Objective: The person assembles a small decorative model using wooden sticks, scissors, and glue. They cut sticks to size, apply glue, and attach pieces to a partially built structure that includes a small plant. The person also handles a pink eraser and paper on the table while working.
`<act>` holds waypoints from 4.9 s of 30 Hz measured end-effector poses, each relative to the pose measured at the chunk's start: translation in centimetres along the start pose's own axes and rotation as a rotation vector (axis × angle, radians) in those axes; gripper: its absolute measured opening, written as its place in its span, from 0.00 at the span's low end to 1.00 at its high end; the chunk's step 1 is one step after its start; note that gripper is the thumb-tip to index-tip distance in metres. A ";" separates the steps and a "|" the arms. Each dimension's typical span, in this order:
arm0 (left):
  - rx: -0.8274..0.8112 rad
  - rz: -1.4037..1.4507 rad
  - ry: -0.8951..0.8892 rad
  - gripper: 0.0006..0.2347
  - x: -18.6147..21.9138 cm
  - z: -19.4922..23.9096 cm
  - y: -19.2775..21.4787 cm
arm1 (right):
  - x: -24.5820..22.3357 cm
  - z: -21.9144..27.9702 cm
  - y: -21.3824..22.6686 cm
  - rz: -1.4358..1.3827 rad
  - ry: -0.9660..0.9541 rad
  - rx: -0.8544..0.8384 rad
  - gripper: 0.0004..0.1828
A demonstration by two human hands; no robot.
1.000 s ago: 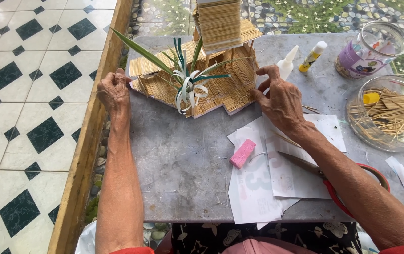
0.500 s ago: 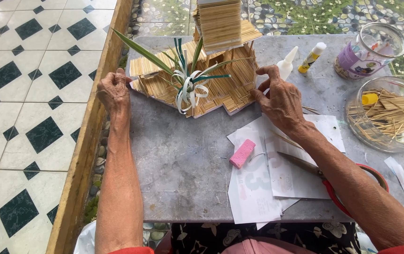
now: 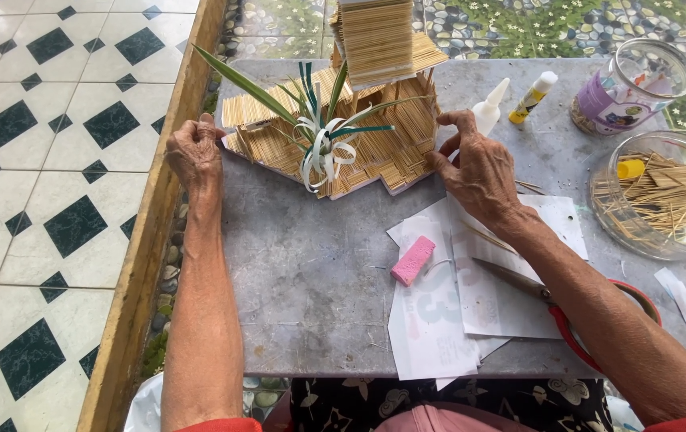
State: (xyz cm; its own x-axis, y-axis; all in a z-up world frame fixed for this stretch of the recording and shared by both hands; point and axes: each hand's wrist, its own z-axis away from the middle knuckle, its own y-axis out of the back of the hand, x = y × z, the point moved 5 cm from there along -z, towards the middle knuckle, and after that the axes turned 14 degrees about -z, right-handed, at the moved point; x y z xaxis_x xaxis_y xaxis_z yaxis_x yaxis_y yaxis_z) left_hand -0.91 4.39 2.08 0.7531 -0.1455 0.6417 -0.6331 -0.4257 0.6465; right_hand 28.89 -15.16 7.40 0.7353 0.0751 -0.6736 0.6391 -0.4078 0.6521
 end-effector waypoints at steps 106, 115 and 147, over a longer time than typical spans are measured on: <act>0.173 -0.050 -0.175 0.06 -2.2 5.0 3.3 | 3.6 1.6 -3.0 0.406 0.089 -0.001 0.21; 0.145 -0.033 -0.150 0.07 -2.4 5.0 3.2 | 2.0 2.5 -2.7 0.425 0.104 0.003 0.23; 0.073 -0.061 -0.137 0.11 -1.7 5.4 3.9 | 4.2 1.9 -3.2 0.397 0.121 0.094 0.20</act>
State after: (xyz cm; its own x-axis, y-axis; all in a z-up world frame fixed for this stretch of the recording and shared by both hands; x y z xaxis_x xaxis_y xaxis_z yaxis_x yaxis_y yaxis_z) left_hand -3.65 -1.84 1.29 0.8100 -0.2362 0.5368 -0.5750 -0.5002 0.6475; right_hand 29.51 -15.22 1.81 0.9449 0.0000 -0.3274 0.2821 -0.5072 0.8143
